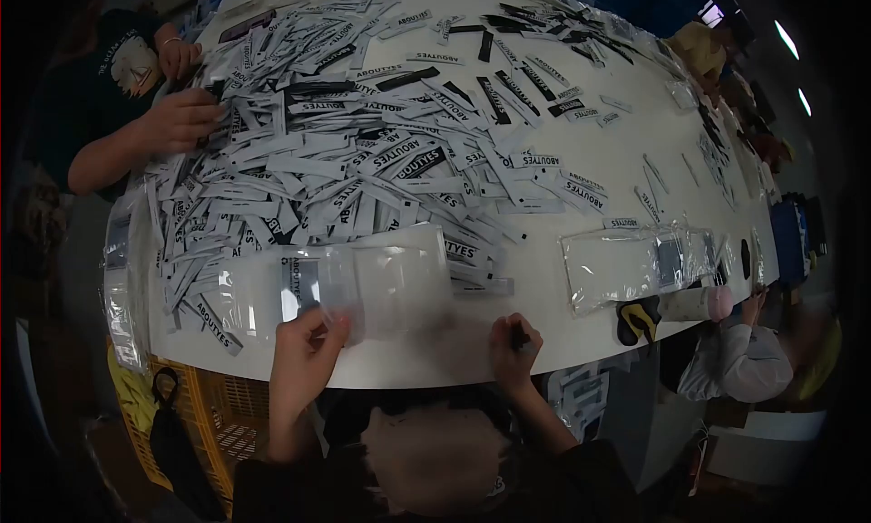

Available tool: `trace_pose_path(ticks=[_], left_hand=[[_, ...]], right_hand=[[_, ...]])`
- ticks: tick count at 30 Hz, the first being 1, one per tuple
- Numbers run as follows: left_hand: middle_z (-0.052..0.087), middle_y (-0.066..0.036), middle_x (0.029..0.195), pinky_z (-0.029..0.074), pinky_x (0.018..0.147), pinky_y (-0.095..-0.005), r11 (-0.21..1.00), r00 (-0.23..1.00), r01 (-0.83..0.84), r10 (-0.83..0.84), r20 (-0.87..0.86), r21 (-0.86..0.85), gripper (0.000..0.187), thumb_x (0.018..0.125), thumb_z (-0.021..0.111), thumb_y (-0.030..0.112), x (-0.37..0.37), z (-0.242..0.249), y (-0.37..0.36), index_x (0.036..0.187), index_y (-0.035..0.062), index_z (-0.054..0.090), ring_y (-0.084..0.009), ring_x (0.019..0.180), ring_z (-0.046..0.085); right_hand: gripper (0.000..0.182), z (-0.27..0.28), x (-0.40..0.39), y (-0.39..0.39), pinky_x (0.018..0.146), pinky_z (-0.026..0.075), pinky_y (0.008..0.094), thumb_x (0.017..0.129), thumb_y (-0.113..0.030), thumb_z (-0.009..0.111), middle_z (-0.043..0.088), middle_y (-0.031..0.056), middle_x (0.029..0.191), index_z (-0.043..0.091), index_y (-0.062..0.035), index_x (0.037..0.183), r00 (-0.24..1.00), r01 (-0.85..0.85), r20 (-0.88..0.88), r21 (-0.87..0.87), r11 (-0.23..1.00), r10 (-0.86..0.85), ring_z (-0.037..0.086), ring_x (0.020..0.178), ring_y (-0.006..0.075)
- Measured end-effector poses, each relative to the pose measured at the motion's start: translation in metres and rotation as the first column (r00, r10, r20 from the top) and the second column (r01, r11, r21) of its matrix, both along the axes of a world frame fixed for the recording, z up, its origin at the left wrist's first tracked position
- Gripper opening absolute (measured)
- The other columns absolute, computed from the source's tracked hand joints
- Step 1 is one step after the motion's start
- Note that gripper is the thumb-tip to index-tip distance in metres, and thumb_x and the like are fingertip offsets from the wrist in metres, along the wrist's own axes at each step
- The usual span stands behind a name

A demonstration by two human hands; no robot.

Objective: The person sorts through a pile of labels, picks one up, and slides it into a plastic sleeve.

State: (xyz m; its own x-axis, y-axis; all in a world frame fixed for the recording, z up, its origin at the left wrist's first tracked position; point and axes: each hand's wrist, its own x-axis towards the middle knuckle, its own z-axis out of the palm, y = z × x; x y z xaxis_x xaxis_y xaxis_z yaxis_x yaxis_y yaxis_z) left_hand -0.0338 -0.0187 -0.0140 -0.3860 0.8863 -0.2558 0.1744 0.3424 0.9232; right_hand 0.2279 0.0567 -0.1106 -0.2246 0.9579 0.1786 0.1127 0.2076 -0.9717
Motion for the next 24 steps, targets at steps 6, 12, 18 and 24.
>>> trace_pose_path(ticks=[6,12,18,24], left_hand=[[0.058,-0.012,0.06,0.043,0.048,-0.0266,0.999,0.972,-0.001,-0.007,-0.236,-0.034,0.016,0.083,0.058,0.011,0.013,-0.005,0.001,0.077,-0.0037,0.058,-0.0154,0.052,0.058],[0.059,-0.012,0.061,0.044,0.045,-0.0308,0.962,0.941,0.086,0.007,-0.338,0.26,0.016,0.075,0.067,0.011,0.05,0.0,0.01,0.068,-0.0004,0.059,-0.0255,0.051,0.059],[0.058,-0.011,0.062,0.044,0.045,-0.0311,0.958,0.97,0.173,-0.126,-0.207,0.227,0.013,0.076,0.065,0.01,0.047,0.0,0.01,0.07,0.0001,0.058,-0.0246,0.052,0.059],[0.057,-0.011,0.068,0.045,0.049,-0.0335,0.94,0.972,0.193,-0.143,-0.189,0.282,0.009,0.074,0.062,0.005,0.046,-0.003,0.018,0.075,-0.0004,0.055,-0.0281,0.057,0.059]], right_hand=[[0.011,0.042,-0.031,0.005,0.047,0.035,0.0205,0.088,-0.01,0.055,0.049,0.0009,0.058,0.053,-0.0012,0.083,0.856,-0.255,-0.511,-0.276,0.927,0.083,0.045,0.05,0.007],[0.014,0.103,-0.084,0.012,0.053,0.039,0.0235,0.084,-0.012,0.06,0.053,0.0026,0.065,0.053,-0.0001,0.087,0.93,-0.311,0.136,-0.208,0.927,0.342,0.048,0.058,0.0071],[0.023,0.071,-0.067,0.029,0.058,0.042,0.0257,0.077,-0.011,0.066,0.056,0.0067,0.067,0.057,0.0015,0.093,0.871,-0.436,0.125,-0.254,0.863,0.476,0.05,0.061,0.009],[0.035,0.098,-0.077,0.014,0.065,0.046,0.0276,0.073,-0.008,0.066,0.061,0.0128,0.08,0.055,0.0005,0.106,0.861,-0.444,0.107,-0.318,0.838,0.497,0.057,0.071,0.0125]])
